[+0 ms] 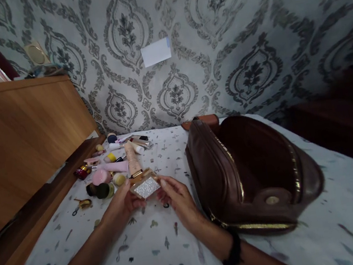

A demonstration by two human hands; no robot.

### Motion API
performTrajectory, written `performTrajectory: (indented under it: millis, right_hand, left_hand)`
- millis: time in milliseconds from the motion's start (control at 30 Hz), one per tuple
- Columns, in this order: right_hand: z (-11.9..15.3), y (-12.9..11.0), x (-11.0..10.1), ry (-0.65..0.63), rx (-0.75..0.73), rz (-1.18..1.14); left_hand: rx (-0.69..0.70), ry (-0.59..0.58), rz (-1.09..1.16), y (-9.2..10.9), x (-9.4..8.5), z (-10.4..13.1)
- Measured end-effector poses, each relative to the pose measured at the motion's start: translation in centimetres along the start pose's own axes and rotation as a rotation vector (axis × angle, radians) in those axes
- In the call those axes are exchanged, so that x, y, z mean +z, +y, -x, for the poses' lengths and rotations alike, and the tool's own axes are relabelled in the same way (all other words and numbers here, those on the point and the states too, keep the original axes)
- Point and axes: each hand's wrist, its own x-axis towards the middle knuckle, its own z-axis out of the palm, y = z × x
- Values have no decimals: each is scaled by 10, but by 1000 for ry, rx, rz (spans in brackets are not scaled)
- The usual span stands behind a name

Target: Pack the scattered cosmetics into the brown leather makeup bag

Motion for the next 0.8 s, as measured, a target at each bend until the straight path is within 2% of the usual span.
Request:
performTrajectory:
  millis: [167, 300, 500, 667, 800]
  right_hand:
    - [0, 0, -3, -10, -37, -3]
    - [4, 0, -5, -16, -115, 117]
    - [7, -12, 0, -168, -140, 156]
    - [6, -18, 2, -260, -199, 177]
    - [10, -21, -2, -259, -194, 332]
  left_hand:
    - [125, 5, -26, 0, -1, 1]
    - [238, -1, -124, -1, -3, 2]
    - [457, -78, -199, 3, 1, 9]
    - [554, -154, -193, 6, 1, 10]
    - [547, -195, -212, 6, -3, 12]
